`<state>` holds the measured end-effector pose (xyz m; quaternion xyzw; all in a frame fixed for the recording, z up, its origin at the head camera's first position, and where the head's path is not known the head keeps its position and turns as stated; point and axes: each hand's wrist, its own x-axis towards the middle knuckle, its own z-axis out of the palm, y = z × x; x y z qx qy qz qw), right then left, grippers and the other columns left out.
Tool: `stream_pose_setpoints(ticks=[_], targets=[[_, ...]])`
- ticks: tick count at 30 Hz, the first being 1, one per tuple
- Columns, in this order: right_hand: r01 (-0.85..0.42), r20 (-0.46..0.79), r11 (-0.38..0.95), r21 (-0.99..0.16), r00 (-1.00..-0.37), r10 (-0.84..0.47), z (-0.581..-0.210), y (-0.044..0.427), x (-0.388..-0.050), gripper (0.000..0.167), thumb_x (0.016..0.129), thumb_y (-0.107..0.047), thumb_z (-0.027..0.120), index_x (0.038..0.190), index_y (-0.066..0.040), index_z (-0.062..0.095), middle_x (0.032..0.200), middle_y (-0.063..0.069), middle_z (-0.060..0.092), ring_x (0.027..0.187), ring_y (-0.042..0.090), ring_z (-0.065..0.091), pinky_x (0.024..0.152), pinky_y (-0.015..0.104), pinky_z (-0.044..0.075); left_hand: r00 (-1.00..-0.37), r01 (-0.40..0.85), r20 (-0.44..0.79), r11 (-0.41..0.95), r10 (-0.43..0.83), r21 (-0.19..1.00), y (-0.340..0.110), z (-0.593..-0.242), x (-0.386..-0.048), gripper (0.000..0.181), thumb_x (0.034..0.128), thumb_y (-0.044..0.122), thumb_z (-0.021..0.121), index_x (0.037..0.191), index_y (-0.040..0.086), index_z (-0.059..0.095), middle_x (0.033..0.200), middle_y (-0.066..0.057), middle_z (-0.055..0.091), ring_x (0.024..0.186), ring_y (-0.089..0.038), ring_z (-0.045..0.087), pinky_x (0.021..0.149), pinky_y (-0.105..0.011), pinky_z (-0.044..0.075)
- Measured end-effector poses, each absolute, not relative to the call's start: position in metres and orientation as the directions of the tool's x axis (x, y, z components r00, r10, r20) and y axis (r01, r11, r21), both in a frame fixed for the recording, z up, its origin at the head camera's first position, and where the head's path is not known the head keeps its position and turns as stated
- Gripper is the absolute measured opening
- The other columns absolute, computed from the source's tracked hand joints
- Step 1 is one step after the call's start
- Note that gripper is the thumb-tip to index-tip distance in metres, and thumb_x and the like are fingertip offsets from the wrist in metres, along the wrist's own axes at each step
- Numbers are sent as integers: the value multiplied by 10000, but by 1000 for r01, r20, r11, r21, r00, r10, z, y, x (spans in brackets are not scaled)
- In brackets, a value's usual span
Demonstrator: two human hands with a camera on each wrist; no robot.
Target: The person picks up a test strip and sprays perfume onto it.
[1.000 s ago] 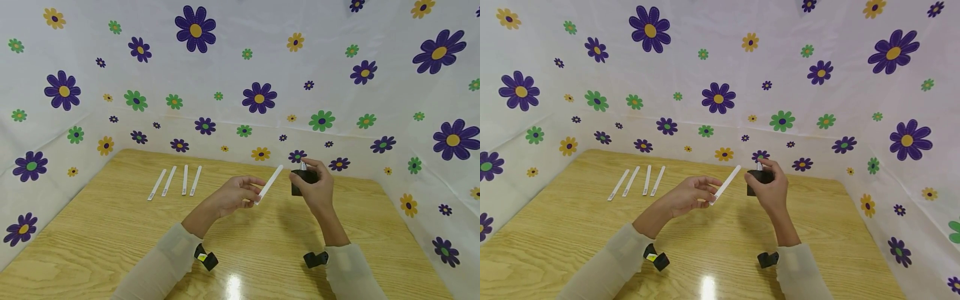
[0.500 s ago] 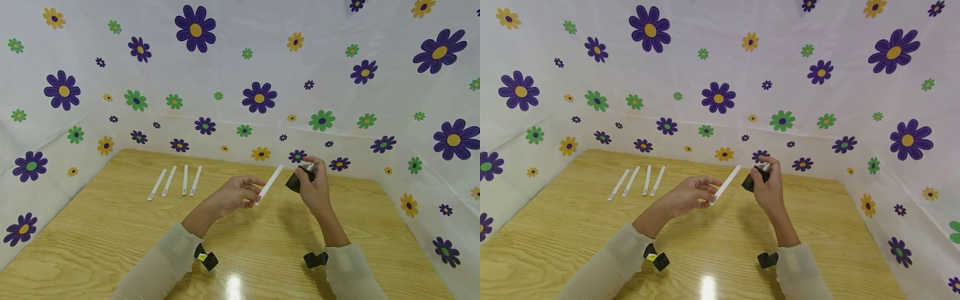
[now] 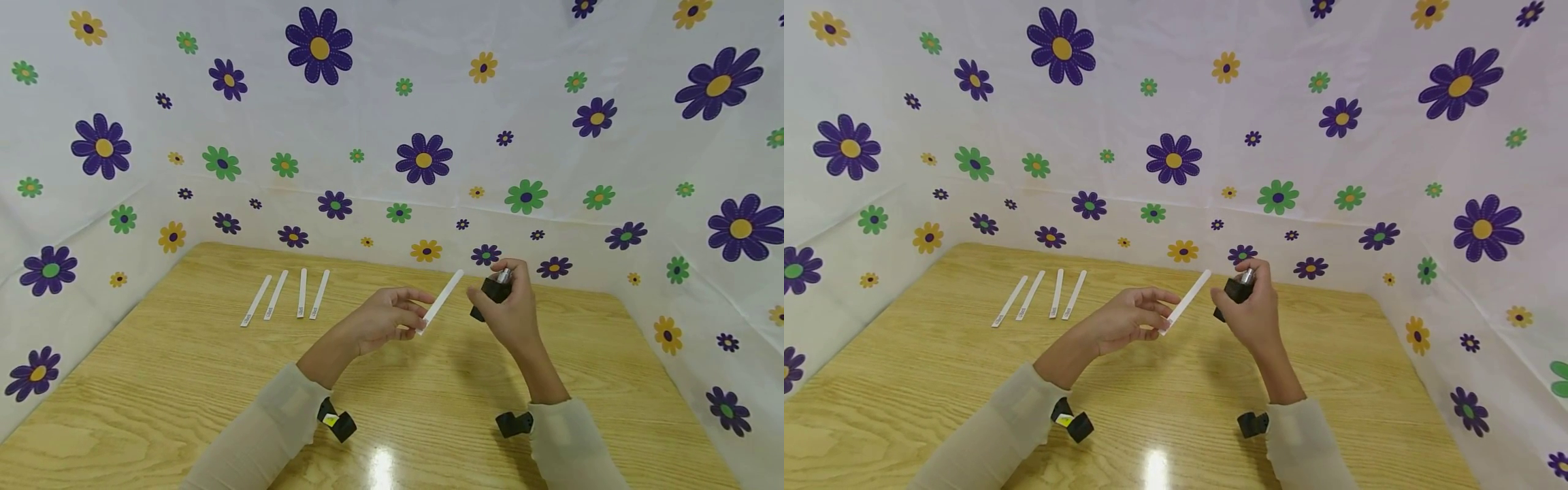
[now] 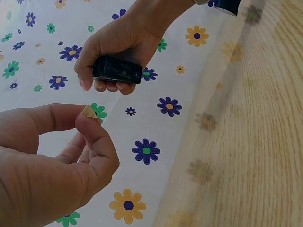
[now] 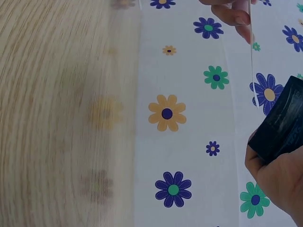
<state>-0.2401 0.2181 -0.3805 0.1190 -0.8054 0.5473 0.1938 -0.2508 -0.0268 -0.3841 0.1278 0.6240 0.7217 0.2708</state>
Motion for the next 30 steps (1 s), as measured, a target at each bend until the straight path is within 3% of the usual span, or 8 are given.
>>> stream_pose_setpoints(ticks=[5, 13, 25, 30], targets=[[-436, 444, 333, -836, -894, -54, -379, 217, -241, 490, 876, 88, 595, 1297, 8, 357, 1045, 114, 425, 913, 236, 445, 719, 231, 499, -825, -231, -157, -70, 543, 970, -27, -383, -250, 404, 954, -52, 646, 1345, 39, 606, 1025, -71, 624, 863, -191, 631, 778, -309, 527], [-420, 408, 281, -863, -907, -104, -377, 216, -243, 515, 909, 113, 498, 1384, 21, 324, 1172, 195, 434, 1061, 252, 459, 855, 186, 505, -821, -235, -161, -68, 548, 970, -28, -383, -251, 413, 957, -47, 644, 1359, 36, 596, 1040, -75, 617, 866, -190, 629, 790, -316, 522], [-429, 368, 229, -874, -891, -265, -381, 218, -248, 563, 945, 125, 423, 1465, -43, 288, 1254, 227, 428, 1096, 296, 499, 873, 361, 571, -823, -229, -156, -67, 546, 971, -28, -380, -249, 405, 959, -37, 646, 1356, 24, 593, 1043, -79, 619, 857, -185, 617, 770, -303, 520], [-455, 358, 262, -851, -868, -344, -381, 220, -248, 537, 974, 110, 430, 1432, -23, 183, 1322, 210, 400, 1124, 329, 522, 884, 302, 558, -823, -229, -158, -64, 546, 971, -29, -380, -250, 407, 956, -36, 650, 1355, 19, 592, 1040, -77, 620, 849, -182, 613, 767, -300, 521]])
